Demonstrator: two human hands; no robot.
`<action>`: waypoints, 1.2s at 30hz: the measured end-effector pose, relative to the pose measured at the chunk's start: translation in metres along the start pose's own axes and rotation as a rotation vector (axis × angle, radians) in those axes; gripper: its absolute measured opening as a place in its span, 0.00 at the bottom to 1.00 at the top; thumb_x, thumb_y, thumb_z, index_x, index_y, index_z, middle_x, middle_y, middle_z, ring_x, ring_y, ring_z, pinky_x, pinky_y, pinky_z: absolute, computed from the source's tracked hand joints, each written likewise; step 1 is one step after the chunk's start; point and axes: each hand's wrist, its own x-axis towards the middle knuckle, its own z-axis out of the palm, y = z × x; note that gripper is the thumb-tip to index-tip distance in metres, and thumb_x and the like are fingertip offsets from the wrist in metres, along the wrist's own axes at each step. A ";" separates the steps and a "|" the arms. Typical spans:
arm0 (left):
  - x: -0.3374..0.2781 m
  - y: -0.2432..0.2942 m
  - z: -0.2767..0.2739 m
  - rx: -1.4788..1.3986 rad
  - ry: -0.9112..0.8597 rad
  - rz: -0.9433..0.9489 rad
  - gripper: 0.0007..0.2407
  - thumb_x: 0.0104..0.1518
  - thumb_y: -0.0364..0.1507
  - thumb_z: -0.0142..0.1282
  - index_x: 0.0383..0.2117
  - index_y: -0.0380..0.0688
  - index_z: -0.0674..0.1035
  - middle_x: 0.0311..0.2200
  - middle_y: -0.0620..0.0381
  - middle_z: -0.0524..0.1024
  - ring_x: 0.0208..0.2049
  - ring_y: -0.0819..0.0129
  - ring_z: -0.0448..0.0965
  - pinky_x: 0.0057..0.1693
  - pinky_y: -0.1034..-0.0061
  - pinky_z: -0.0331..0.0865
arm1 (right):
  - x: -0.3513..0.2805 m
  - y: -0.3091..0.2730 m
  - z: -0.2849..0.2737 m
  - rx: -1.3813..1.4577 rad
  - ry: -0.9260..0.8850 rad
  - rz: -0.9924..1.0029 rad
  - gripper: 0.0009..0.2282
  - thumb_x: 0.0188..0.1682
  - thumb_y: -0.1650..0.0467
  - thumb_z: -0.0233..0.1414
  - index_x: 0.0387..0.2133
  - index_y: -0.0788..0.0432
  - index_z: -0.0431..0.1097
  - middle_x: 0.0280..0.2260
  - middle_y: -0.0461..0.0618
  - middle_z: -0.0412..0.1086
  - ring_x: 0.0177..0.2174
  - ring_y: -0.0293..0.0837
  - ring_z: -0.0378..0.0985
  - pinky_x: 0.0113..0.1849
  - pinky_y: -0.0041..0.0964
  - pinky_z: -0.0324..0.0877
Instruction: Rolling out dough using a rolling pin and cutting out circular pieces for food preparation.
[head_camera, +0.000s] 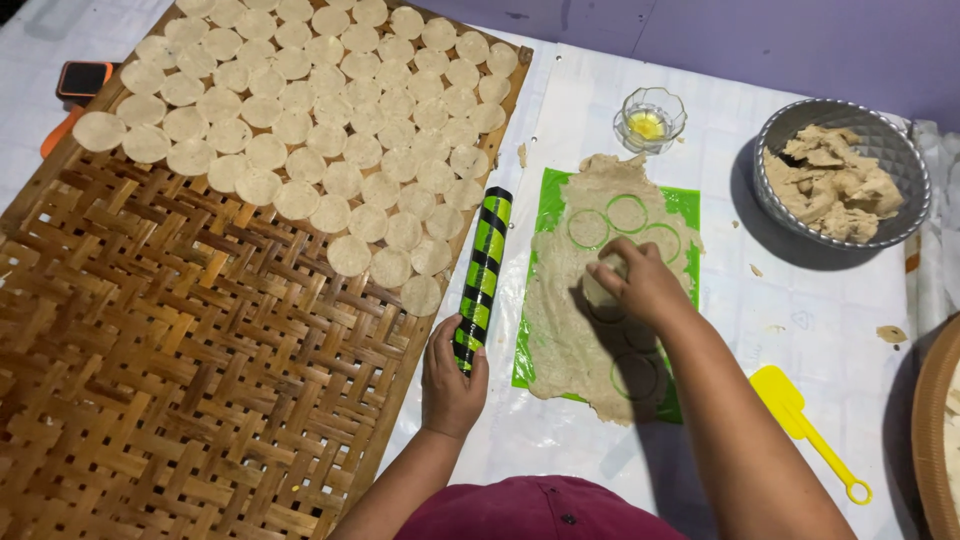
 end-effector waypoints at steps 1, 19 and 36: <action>-0.002 -0.001 0.000 0.001 -0.003 -0.007 0.19 0.58 0.29 0.54 0.56 0.38 0.68 0.54 0.48 0.70 0.56 0.49 0.73 0.61 0.59 0.68 | 0.005 0.000 0.001 -0.002 -0.007 0.003 0.16 0.52 0.55 0.50 0.49 0.45 0.67 0.53 0.69 0.61 0.48 0.81 0.71 0.51 0.68 0.68; 0.000 -0.001 0.000 0.007 0.010 0.013 0.20 0.58 0.29 0.54 0.57 0.38 0.69 0.54 0.46 0.71 0.56 0.48 0.74 0.60 0.59 0.68 | 0.035 -0.022 0.038 -0.087 -0.030 -0.009 0.17 0.52 0.49 0.48 0.47 0.40 0.65 0.53 0.61 0.59 0.46 0.73 0.76 0.50 0.64 0.71; 0.000 -0.001 0.000 0.012 0.015 0.027 0.20 0.59 0.29 0.54 0.57 0.38 0.69 0.54 0.48 0.70 0.56 0.50 0.74 0.60 0.60 0.68 | 0.043 -0.022 0.034 -0.240 -0.113 -0.067 0.15 0.53 0.53 0.46 0.47 0.43 0.63 0.54 0.61 0.58 0.45 0.79 0.75 0.49 0.67 0.72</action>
